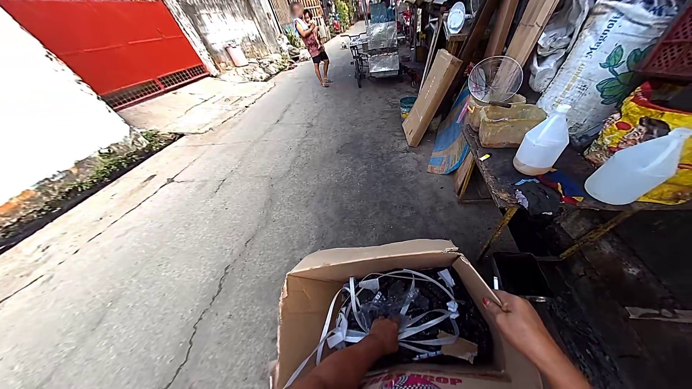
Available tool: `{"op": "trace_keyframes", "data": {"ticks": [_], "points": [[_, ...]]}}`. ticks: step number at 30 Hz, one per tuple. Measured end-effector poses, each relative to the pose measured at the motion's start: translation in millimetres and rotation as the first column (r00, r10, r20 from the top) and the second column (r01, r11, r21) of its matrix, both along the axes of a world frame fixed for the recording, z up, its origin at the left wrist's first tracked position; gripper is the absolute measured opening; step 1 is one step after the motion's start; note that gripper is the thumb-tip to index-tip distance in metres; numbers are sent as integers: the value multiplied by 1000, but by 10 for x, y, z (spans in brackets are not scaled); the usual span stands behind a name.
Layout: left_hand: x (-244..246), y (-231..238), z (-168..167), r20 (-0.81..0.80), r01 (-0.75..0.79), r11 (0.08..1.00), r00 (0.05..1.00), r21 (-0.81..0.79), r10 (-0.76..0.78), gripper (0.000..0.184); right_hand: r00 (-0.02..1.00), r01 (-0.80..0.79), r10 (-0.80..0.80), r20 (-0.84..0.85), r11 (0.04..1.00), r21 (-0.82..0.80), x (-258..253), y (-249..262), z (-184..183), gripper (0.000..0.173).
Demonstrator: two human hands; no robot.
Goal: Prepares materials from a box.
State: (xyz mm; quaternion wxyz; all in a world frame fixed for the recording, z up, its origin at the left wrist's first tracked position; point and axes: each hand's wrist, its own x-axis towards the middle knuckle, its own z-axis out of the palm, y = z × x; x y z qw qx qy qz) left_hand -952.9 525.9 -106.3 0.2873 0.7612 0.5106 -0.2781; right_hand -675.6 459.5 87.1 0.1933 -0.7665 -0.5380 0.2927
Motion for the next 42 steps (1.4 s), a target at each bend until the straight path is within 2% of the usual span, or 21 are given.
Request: {"op": "trace_keyframes", "data": {"ticks": [29,42], "points": [[10,-32,9,-13,26,1000,1000,-13,-27,65,1000,5,-4,12,1000,-28,-23,-116,12,21],[8,-35,-12,0,25,1000,1000,-18,-25,65,1000,-6,6,27,1000,9,-39,-122,-7,20]]}}
